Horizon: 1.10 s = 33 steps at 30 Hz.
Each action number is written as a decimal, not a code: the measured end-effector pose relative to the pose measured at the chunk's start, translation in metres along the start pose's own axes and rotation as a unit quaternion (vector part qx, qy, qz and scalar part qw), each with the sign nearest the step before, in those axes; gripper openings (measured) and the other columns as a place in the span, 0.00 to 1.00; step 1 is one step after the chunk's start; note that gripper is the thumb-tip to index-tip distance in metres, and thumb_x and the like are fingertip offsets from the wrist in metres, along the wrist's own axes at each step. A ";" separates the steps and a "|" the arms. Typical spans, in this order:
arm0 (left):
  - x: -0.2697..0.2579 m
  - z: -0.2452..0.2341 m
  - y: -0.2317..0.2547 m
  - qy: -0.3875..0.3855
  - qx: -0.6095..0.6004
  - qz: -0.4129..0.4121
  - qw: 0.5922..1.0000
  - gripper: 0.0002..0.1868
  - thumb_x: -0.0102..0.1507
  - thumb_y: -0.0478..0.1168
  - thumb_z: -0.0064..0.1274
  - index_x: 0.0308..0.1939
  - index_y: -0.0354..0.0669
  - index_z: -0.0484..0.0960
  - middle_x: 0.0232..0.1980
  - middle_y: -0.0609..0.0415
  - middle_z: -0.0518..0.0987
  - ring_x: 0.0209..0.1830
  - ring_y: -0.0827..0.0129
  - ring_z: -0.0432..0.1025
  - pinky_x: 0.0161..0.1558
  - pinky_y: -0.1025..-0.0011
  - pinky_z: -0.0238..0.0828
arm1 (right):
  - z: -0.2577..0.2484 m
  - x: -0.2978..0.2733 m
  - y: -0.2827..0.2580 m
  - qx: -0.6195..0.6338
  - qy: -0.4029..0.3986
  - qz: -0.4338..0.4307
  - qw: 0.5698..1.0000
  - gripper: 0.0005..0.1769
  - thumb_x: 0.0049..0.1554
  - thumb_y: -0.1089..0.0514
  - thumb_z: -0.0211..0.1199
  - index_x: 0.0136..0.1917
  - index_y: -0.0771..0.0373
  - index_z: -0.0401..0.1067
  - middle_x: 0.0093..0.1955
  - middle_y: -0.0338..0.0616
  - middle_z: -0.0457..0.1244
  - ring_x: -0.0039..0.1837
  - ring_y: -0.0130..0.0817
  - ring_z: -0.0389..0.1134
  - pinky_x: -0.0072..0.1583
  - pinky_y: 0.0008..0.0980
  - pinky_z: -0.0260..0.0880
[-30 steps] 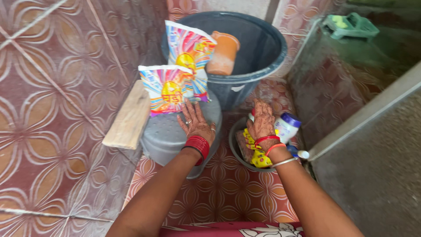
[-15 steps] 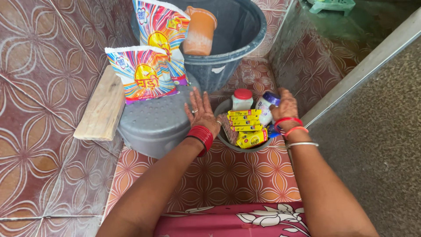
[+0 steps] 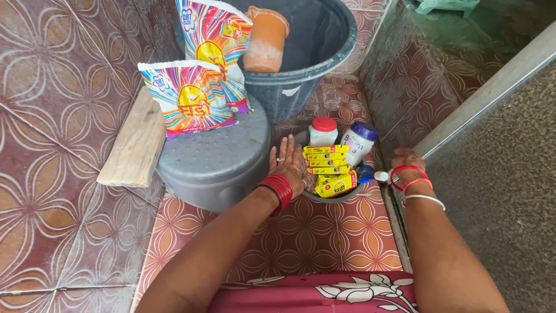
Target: The person organizes various household items, including a wooden board, packets of detergent, a blue bottle, and containers of powder, onto a grey plastic stool. They pick up items from a nearby basin and the floor, arranging them neatly on the stool's surface.
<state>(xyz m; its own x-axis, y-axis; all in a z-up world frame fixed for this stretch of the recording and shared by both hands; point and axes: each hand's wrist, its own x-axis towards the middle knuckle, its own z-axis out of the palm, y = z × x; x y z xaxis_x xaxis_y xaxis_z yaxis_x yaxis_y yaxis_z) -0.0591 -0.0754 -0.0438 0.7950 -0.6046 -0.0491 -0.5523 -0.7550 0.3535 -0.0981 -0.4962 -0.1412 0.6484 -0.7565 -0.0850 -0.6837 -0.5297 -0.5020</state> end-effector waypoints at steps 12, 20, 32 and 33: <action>0.012 0.028 0.009 -0.112 0.010 0.005 0.994 0.57 0.60 0.54 0.57 0.80 0.36 0.37 0.84 0.38 0.27 0.85 0.50 0.19 0.77 0.45 0.18 | 0.021 -0.034 -0.003 0.083 -0.139 0.003 0.987 0.49 0.44 0.47 0.82 0.71 0.67 0.65 0.62 0.59 0.67 0.63 0.47 0.70 0.64 0.40 0.68; 0.016 0.045 -0.004 -0.069 -0.049 -0.004 0.996 0.46 0.66 0.52 0.45 0.80 0.37 0.41 0.84 0.38 0.32 0.85 0.50 0.22 0.77 0.43 0.19 | 0.046 -0.012 0.005 0.048 -0.194 -0.003 0.980 0.32 0.48 0.50 0.74 0.64 0.62 0.77 0.52 0.54 0.74 0.53 0.47 0.76 0.55 0.43 0.75; 0.010 -0.013 0.008 0.035 -0.031 0.017 0.999 0.58 0.53 0.46 0.64 0.79 0.35 0.43 0.84 0.35 0.31 0.85 0.46 0.24 0.77 0.43 0.22 | -0.039 -0.007 -0.116 -0.376 -0.029 -0.163 0.912 0.21 0.47 0.47 0.70 0.56 0.43 0.83 0.57 0.42 0.73 0.60 0.41 0.75 0.62 0.40 0.75; 0.010 -0.018 0.008 0.039 -0.021 0.009 0.999 0.60 0.52 0.46 0.65 0.78 0.35 0.43 0.84 0.35 0.31 0.85 0.47 0.24 0.78 0.43 0.22 | -0.048 -0.014 -0.125 -0.344 -0.008 -0.176 0.922 0.23 0.46 0.48 0.71 0.57 0.40 0.83 0.57 0.42 0.73 0.60 0.42 0.75 0.64 0.41 0.73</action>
<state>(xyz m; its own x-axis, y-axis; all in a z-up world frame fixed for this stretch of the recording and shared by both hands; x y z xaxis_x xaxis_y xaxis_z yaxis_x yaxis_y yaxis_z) -0.0511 -0.0823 -0.0245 0.8028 -0.5955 0.0294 -0.5569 -0.7314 0.3935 -0.0373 -0.4378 -0.0361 0.8717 -0.4888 -0.0356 -0.4775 -0.8633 0.1632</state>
